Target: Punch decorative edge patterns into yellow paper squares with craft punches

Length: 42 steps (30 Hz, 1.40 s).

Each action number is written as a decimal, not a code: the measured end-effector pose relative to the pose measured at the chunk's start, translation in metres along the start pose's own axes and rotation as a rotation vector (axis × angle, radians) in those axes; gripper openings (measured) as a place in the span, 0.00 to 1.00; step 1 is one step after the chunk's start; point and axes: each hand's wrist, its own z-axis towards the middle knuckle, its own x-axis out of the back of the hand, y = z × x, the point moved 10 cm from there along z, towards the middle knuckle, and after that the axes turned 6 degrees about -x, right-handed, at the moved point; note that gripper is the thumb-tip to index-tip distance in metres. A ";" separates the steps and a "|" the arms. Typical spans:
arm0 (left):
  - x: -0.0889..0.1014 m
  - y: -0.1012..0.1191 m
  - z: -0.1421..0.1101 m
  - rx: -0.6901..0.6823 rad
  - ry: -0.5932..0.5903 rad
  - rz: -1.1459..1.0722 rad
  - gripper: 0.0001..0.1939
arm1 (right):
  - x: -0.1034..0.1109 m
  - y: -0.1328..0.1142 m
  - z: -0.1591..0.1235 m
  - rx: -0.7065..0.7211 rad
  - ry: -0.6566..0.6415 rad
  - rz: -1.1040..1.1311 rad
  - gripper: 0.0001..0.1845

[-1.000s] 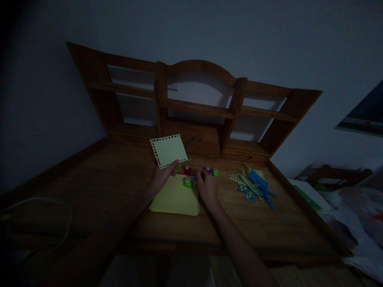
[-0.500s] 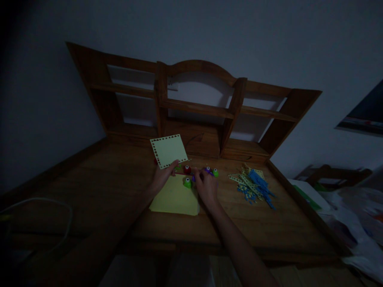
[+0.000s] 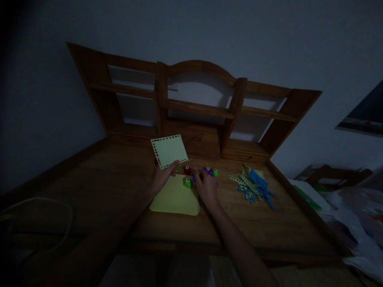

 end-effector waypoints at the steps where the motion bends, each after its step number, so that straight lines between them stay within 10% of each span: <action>1: 0.000 0.001 0.000 -0.001 0.001 0.003 0.13 | -0.001 0.000 0.000 0.000 -0.007 -0.005 0.26; 42: -0.003 -0.005 0.001 0.011 -0.042 0.041 0.13 | -0.006 -0.008 -0.004 0.047 -0.067 0.064 0.22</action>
